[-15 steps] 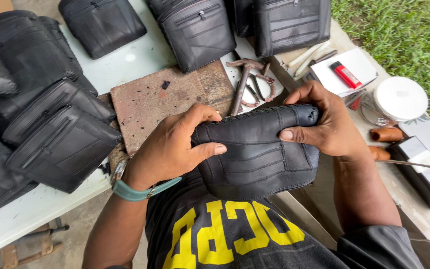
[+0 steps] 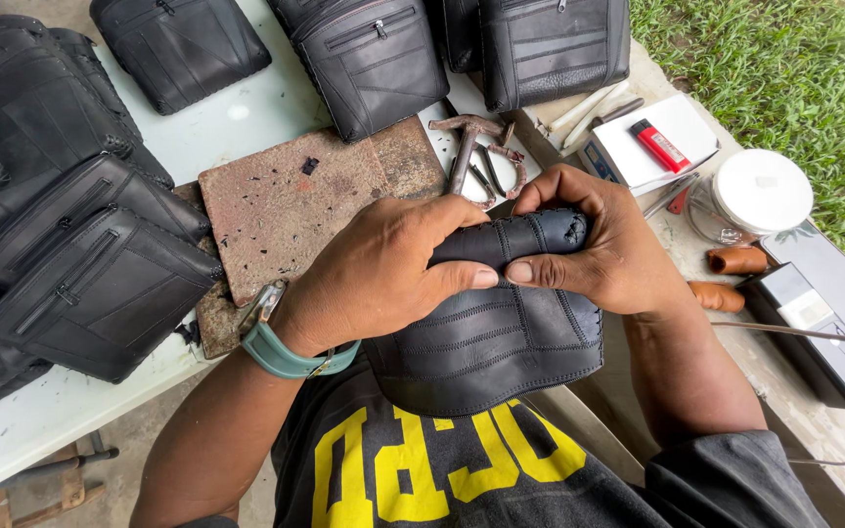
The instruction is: The person inspects a black leather pouch, uses a lighter to heat the stitching, and presses the seam to seal it. They repeat this process on multiple pouches, handling each one individually and placing them aside after treatment.
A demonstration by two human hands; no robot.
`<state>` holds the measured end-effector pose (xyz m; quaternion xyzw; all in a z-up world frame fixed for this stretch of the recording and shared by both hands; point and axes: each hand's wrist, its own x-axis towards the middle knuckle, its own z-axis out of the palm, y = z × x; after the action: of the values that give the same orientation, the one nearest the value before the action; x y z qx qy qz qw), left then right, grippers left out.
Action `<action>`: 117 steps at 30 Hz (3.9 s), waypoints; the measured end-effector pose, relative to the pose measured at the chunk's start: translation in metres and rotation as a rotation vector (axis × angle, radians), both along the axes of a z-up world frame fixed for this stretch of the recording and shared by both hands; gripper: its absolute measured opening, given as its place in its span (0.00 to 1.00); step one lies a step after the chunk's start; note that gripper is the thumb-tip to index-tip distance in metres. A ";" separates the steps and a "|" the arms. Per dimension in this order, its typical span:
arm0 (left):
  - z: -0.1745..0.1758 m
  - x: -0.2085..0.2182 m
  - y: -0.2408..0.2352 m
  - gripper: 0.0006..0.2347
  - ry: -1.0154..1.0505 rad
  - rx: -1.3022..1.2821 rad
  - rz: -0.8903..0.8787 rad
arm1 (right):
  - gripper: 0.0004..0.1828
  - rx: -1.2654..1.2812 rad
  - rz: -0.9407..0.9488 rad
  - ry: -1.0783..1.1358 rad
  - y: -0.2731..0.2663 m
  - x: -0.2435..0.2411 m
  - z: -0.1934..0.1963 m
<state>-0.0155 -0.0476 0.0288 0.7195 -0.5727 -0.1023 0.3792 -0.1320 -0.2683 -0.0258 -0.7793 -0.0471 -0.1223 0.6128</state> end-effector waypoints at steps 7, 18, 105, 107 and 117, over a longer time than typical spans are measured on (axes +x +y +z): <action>-0.004 -0.005 0.003 0.12 -0.016 0.046 0.067 | 0.24 0.024 0.110 -0.041 0.001 0.001 -0.001; -0.015 -0.003 0.004 0.12 -0.023 0.059 0.086 | 0.25 -0.093 0.213 -0.190 -0.007 0.004 -0.006; -0.013 0.086 -0.022 0.25 0.760 -0.442 -0.150 | 0.20 0.828 -0.006 -0.215 -0.051 0.056 -0.034; -0.013 0.086 -0.025 0.27 0.688 -0.417 -0.157 | 0.22 0.831 -0.015 -0.185 -0.051 0.060 -0.036; -0.017 0.070 -0.032 0.38 0.538 -0.352 -0.080 | 0.28 0.933 0.014 -0.092 -0.047 0.068 -0.051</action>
<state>0.0545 -0.0792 0.0122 0.5670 -0.4886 -0.2030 0.6313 -0.0636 -0.3150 -0.0767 -0.4140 -0.0194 -0.1606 0.8958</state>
